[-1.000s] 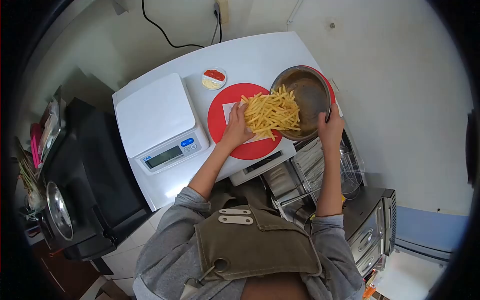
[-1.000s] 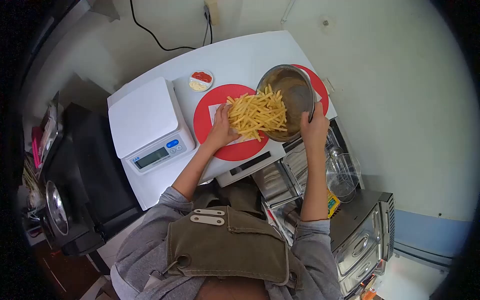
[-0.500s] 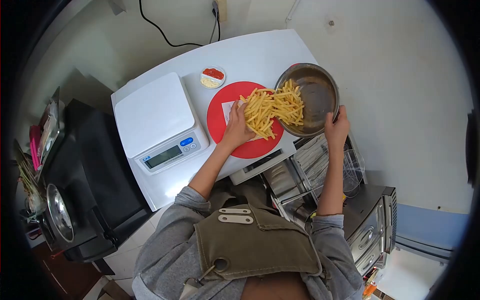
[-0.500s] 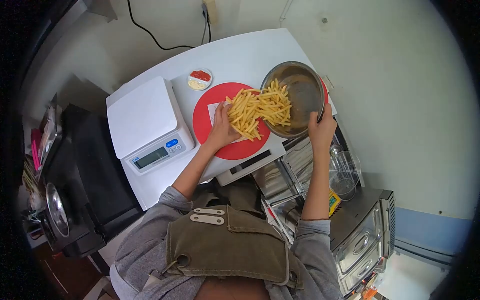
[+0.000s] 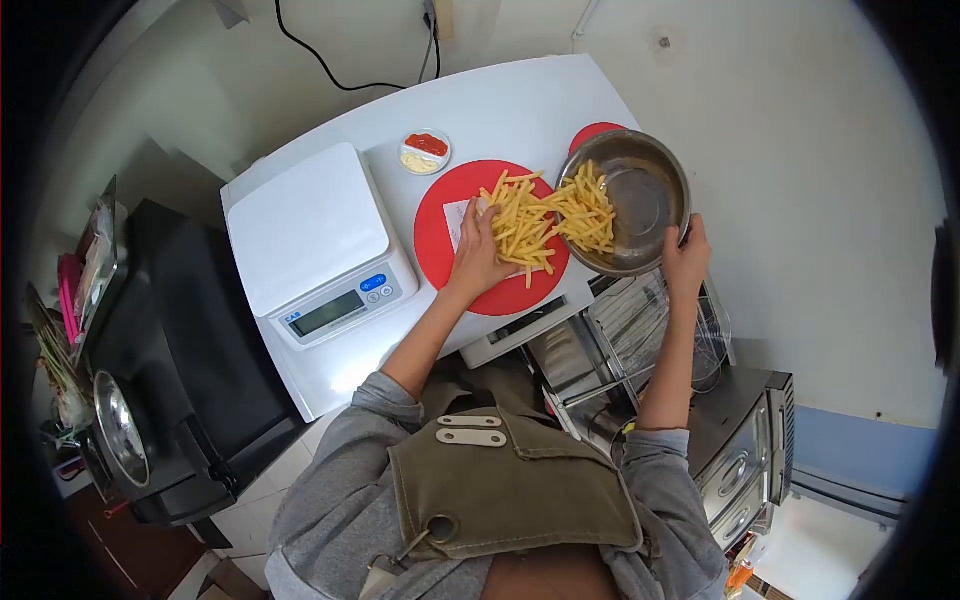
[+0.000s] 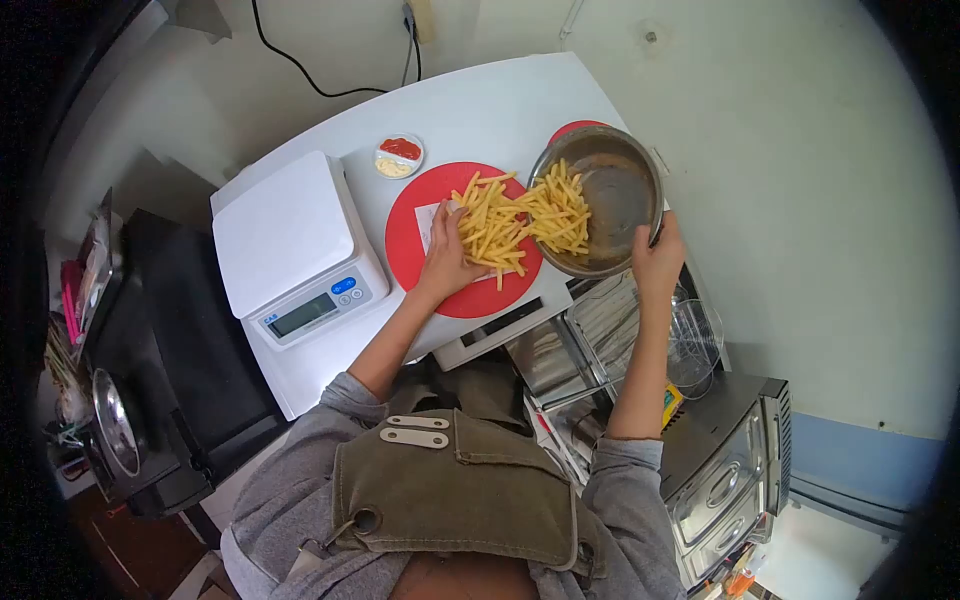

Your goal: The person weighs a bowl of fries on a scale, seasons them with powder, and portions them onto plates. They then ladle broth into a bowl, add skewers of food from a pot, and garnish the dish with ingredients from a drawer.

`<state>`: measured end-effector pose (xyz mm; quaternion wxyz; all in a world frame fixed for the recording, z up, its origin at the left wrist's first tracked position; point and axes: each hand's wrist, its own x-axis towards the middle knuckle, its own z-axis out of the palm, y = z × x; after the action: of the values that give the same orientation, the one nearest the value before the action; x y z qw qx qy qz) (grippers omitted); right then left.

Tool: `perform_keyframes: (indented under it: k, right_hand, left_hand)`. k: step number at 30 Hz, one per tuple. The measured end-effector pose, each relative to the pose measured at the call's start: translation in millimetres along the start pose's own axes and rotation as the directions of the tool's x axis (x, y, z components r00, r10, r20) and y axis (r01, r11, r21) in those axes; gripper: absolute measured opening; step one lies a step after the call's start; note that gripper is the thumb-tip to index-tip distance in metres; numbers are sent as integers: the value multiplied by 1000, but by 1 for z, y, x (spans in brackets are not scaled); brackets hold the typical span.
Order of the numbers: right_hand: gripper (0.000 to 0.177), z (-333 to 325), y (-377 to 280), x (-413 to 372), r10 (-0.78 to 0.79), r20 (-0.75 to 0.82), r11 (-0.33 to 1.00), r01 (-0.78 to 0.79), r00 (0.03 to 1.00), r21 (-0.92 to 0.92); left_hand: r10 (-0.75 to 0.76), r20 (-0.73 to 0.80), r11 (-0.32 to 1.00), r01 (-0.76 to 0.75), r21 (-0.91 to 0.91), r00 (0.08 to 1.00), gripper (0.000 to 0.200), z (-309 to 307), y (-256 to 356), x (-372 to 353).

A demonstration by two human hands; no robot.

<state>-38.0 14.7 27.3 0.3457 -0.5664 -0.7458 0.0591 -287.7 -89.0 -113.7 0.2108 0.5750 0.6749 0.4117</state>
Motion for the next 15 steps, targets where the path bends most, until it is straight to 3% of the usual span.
perform_keyframes:
  k: [2, 8, 11, 14, 15]
  right_hand:
    - [14, -3, 7, 0, -24, -14, 1000, 25, 1000, 10]
    - [14, -8, 21, -5, 50, -23, 998, -49, 998, 45]
    - [11, -4, 24, -7, 6, -46, 1000, -5, 999, 12]
    - [11, 1, 38, -9, 12, -61, 996, -7, 998, 94]
    - [11, -3, 37, -9, 102, -19, 981, -98, 995, 165]
  left_hand:
    - [8, -52, 1000, -8, -5, 999, 104, 5, -3, 1]
    - [22, 10, 999, -21, -34, 1000, 104, -1, 2, -1]
    - [78, 11, 997, -78, -3, 997, 101, -1, 2, -2]
    - [93, 4, 995, -93, 31, 996, 96, -1, 3, 0]
    - [99, 9, 995, -99, 31, 995, 96, -2, 3, 3]
